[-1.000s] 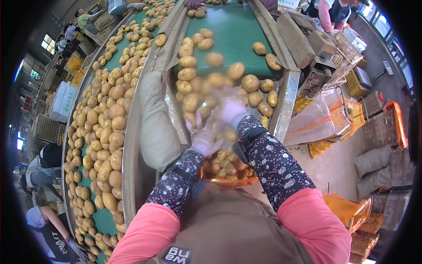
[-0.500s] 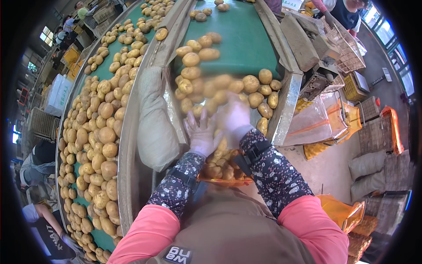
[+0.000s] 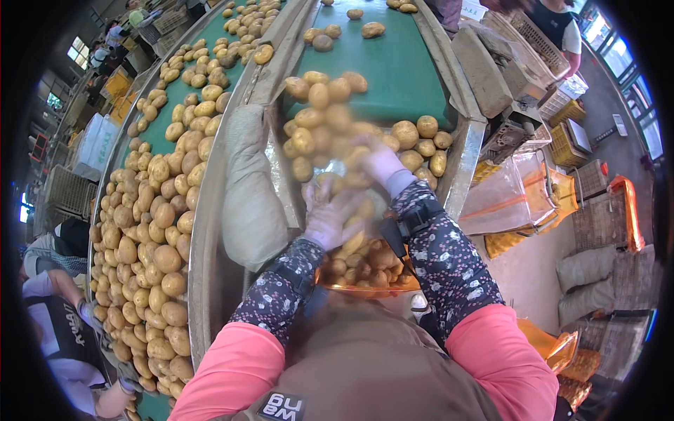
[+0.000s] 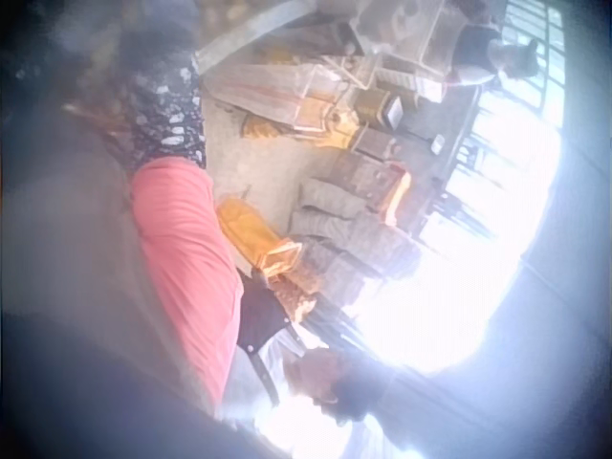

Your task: The person stands at a conveyor belt and repeatedly scoops potatoes from the belt into a clear plastic bag. They continue filling the bag as potatoes move along the belt, then hand the filled bag to a coworker and receive a new empty bag to repeat the process.

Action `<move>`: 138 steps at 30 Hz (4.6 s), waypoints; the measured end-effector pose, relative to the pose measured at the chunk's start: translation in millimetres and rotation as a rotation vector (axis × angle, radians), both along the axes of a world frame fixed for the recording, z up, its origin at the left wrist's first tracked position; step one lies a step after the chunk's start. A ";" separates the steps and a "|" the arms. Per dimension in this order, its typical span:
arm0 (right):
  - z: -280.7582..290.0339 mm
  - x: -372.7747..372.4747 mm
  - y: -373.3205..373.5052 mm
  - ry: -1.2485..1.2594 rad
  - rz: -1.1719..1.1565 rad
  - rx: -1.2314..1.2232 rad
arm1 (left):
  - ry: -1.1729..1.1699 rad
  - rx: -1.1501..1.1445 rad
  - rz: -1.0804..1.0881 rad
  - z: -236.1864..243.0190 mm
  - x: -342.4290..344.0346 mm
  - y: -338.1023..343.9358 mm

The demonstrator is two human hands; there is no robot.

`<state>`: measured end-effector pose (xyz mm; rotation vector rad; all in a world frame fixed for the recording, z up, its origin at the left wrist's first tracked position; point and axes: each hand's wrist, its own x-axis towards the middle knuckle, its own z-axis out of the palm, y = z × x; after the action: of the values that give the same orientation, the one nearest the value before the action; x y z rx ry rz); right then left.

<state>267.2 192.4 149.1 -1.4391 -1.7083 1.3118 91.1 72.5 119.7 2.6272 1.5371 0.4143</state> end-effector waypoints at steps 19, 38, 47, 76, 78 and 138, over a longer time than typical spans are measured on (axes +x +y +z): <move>47.9 9.2 -64.1 0.618 -0.089 -0.173 | -0.012 0.173 -0.355 -9.7 -6.9 13.8; -130.6 -17.1 -183.4 -0.721 0.073 0.432 | -0.096 0.035 0.292 -167.0 -44.2 -103.9; -125.6 -9.4 -136.1 -0.883 0.112 0.283 | -0.041 -0.003 0.014 -173.4 -39.3 -104.6; -118.3 -14.2 -140.5 -0.821 0.168 0.116 | 0.023 0.119 -0.513 -178.6 -46.3 -105.1; -126.8 -9.8 -146.2 -0.789 0.196 0.082 | 0.032 0.222 -0.400 -180.1 -45.6 -103.6; -246.8 52.4 -432.5 -0.376 0.083 0.206 | 0.052 -0.336 -0.714 -194.6 20.0 -8.6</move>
<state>319.6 -240.1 -97.7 -1.5775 -2.0951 0.9095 111.1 63.8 -74.8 2.6760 0.5214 0.0243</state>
